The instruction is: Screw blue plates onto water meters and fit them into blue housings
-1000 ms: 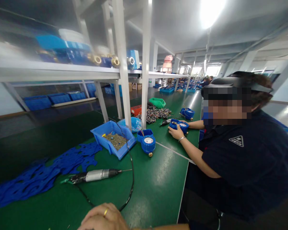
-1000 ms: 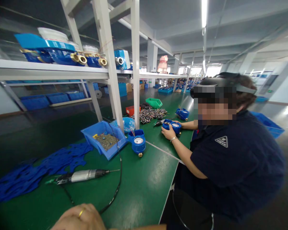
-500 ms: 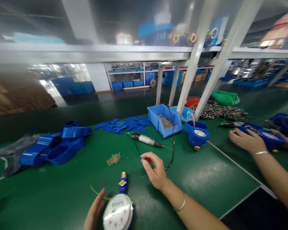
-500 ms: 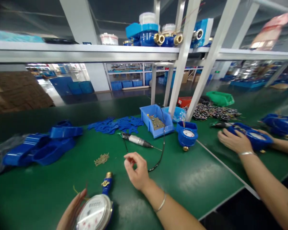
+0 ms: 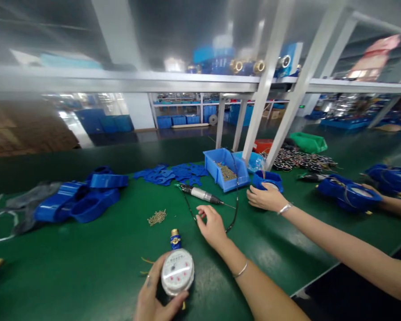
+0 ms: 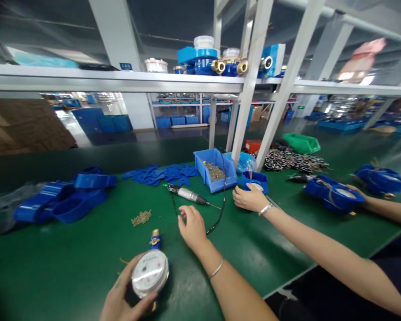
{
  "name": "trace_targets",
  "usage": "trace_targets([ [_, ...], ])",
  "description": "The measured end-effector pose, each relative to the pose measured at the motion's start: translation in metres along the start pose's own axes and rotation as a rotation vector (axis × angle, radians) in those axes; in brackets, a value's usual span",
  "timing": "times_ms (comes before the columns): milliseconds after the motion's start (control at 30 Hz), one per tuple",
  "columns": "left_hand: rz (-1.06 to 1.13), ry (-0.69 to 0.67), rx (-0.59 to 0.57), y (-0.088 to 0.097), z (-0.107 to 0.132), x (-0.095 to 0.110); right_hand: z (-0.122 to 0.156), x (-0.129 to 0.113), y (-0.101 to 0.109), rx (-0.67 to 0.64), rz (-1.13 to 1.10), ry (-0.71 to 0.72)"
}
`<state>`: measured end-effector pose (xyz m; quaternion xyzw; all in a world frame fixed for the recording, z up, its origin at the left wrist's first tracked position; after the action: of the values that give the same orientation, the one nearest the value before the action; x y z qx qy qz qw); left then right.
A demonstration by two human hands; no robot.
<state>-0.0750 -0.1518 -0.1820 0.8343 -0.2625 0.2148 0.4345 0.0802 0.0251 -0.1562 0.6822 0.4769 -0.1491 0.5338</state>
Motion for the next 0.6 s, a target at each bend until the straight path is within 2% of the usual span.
trace_targets([
  [133,0.017,0.012,0.094,-0.017,0.003,0.014,-0.014,-0.001,-0.001,-0.121,0.132,0.019],
  [233,0.015,-0.03,0.11,-0.017,0.004,0.022,-0.027,-0.018,-0.013,-0.259,0.261,0.082],
  [333,-0.059,-0.057,0.109,0.001,0.006,0.025,-0.047,-0.032,-0.033,-0.409,0.382,0.141],
  [433,-0.137,-0.008,0.192,0.028,0.013,0.015,-0.061,-0.038,-0.05,-0.524,0.473,0.168],
  [600,-0.252,0.032,0.35,0.067,0.024,-0.006,-0.056,-0.045,-0.062,-0.603,0.533,0.203],
])
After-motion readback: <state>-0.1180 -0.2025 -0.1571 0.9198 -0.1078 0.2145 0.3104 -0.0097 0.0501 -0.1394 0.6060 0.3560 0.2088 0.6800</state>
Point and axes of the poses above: each hand's wrist, its own z-axis away from the middle knuckle, its own y-axis out of the back of the hand, x = y × z, the point moved 2 cm from there along -z, towards the middle knuckle, and after that the axes turned 5 degrees about -y, right-handed, at the moved point
